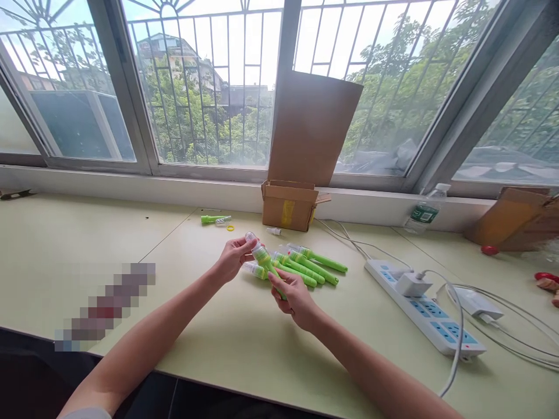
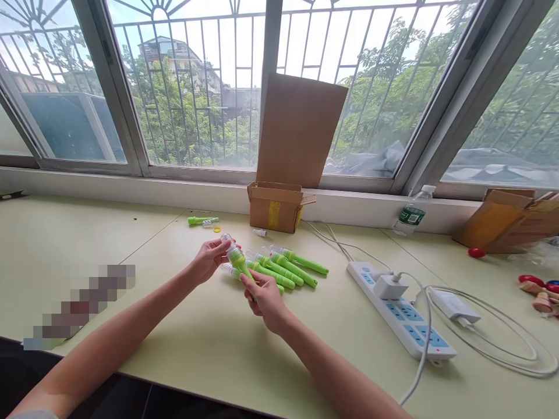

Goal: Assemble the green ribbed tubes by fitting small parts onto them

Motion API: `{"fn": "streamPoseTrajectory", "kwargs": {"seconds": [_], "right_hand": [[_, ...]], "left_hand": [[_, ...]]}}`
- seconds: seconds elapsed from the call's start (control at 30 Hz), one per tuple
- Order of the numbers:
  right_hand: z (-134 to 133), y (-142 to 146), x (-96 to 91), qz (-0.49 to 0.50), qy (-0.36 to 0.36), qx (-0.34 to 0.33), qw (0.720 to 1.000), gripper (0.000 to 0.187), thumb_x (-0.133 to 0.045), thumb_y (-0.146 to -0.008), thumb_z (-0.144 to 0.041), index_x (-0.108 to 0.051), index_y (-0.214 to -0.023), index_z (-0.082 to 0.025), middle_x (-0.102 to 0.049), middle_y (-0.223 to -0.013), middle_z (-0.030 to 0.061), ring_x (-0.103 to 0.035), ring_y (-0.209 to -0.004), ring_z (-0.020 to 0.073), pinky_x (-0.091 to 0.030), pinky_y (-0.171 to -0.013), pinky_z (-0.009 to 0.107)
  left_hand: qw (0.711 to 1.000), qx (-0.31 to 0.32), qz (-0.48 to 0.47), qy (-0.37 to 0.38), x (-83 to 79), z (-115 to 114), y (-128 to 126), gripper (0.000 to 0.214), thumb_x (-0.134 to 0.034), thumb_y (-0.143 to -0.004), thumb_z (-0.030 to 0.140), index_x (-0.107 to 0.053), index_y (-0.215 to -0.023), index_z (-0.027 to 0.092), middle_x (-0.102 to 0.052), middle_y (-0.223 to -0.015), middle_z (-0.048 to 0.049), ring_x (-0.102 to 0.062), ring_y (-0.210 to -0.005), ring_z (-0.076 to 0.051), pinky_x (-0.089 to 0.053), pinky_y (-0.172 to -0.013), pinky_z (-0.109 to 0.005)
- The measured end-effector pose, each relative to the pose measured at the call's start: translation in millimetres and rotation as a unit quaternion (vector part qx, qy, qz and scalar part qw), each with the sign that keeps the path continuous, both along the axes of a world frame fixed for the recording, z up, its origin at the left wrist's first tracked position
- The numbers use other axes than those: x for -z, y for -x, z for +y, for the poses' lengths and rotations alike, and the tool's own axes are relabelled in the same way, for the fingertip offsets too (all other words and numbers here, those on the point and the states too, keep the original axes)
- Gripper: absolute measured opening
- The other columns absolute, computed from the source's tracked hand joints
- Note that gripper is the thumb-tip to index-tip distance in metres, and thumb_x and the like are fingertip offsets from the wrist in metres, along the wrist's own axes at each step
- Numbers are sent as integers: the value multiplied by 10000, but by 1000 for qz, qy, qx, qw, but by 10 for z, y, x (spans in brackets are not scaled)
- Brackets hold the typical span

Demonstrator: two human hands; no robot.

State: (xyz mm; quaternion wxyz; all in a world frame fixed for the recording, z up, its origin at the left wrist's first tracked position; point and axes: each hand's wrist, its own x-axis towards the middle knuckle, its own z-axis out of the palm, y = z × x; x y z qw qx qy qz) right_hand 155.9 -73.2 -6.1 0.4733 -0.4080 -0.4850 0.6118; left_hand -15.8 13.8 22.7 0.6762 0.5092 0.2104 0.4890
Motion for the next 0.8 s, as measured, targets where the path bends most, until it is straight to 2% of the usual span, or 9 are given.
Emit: {"fn": "streamPoseTrajectory", "kwargs": {"seconds": [0.13,0.23,0.33,0.4,0.43,0.47,0.53,0.63,0.8], "right_hand": [[-13,-79,-61,123,118,-127,977,335,-661,-801,-496,-552,-954,-218,-370,-537,-98,-153,-383,25,-67,-345,148],[-20,-72,-70,143,132,-148,970,341,-631,-825,-501,-563,-1005,-219,-367,-540,-98,-142,-386,25,-75,-344,142],[-1,-18,-27,74,78,-78,991,346,-617,-827,-522,-592,-964,-205,-403,-530,-86,-182,-374,28,-93,-347,157],[33,-3,29,-24,3,15,1000,378,-617,-817,-541,-627,-966,-194,-463,-526,-65,-261,-363,46,-152,-344,177],[55,-8,63,-85,-49,71,993,402,-620,-811,-545,-649,-995,-188,-522,-545,-40,-342,-375,70,-222,-352,195],[77,-23,98,-148,-109,128,975,430,-624,-806,-540,-667,-1043,-183,-600,-603,-3,-458,-433,113,-322,-390,225],[113,-67,168,-261,-224,223,912,470,-629,-808,-512,-680,-1126,-170,-719,-864,84,-642,-710,232,-488,-595,313],[131,-125,241,-376,-313,279,826,472,-570,-864,-468,-659,-1207,-156,-711,-1078,133,-666,-927,300,-506,-795,382],[95,-124,241,-471,-352,292,755,434,-494,-928,-414,-633,-1257,-166,-714,-1079,135,-692,-894,284,-523,-756,349]], "left_hand": [[999,37,-19,-11,-35,3,29,327,-741,-763,371,-679,-938,102,-705,-901,-109,-656,-822,-186,-522,-765,-311],[998,48,-28,-15,-31,21,38,332,-737,-767,375,-678,-954,108,-707,-916,-112,-659,-820,-183,-521,-761,-305],[1000,24,-16,1,15,45,17,349,-743,-760,378,-679,-977,113,-709,-924,-111,-665,-834,-191,-521,-786,-325],[1000,2,-1,10,51,47,-13,347,-745,-754,387,-687,-955,111,-709,-900,-105,-669,-821,-193,-519,-813,-347],[1000,-6,7,13,64,42,-30,340,-745,-752,392,-691,-934,110,-709,-883,-101,-670,-813,-194,-517,-826,-358],[1000,-12,13,13,73,31,-48,332,-744,-751,396,-694,-910,109,-707,-869,-97,-670,-811,-195,-515,-838,-367],[1000,-22,15,7,77,-3,-82,317,-745,-749,393,-698,-886,111,-703,-866,-91,-667,-829,-199,-511,-863,-379],[999,-38,-5,-5,59,-62,-124,302,-748,-748,377,-703,-906,124,-695,-896,-81,-653,-863,-193,-508,-881,-379],[997,-65,-29,19,46,-113,-169,330,-768,-717,399,-709,-902,132,-689,-877,-72,-642,-828,-177,-513,-832,-349]]}}
